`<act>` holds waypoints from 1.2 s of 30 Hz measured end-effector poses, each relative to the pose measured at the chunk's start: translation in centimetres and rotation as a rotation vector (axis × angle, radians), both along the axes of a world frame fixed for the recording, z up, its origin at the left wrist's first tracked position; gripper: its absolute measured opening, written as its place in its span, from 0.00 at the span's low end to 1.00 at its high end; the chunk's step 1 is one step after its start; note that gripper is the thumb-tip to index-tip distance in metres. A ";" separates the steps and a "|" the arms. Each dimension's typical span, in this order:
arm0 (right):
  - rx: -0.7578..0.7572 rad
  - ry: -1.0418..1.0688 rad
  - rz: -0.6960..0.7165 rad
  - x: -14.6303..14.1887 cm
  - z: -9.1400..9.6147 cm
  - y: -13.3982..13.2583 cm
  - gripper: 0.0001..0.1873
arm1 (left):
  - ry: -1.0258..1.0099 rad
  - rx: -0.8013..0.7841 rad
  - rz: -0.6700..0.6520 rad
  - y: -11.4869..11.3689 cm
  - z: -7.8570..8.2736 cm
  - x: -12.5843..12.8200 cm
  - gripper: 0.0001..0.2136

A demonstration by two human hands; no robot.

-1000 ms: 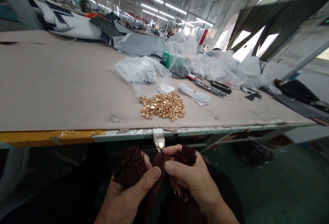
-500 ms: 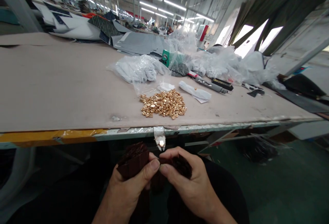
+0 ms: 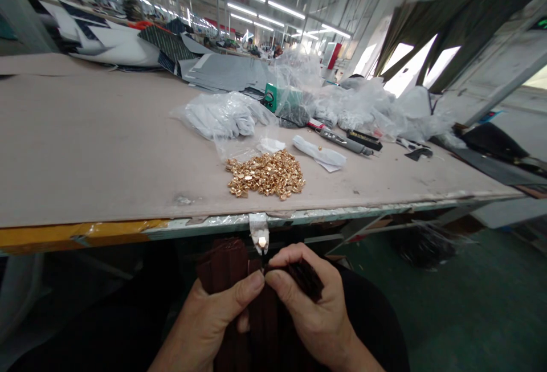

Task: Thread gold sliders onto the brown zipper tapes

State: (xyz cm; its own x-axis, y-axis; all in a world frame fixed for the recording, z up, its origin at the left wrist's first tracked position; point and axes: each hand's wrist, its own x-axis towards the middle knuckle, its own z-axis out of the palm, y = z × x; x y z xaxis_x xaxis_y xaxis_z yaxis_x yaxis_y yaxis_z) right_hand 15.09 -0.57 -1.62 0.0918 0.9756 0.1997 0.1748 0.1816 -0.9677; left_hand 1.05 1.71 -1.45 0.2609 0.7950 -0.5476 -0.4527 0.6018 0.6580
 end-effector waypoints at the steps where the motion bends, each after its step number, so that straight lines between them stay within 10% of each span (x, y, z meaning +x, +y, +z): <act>1: -0.065 0.049 0.015 -0.1 0.0 0.0 0.05 | -0.001 -0.013 0.012 0.0 0.2 0.1 0.15; 12: -0.429 0.660 0.145 0.1 -0.6 1.7 0.18 | -0.088 0.022 -0.083 1.0 -0.6 -0.6 0.12; 36: -0.525 0.663 0.121 -0.6 -0.3 3.1 0.16 | 0.041 0.090 -0.014 2.1 0.5 0.5 0.11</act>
State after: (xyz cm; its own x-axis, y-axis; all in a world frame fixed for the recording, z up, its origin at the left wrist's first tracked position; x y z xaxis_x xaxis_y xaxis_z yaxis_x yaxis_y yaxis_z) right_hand 14.50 2.51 -1.89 -0.0813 0.9371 -0.3394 -0.4489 -0.3384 -0.8270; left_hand 1.52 3.77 -0.94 0.2517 0.8380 -0.4842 -0.4164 0.5454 0.7275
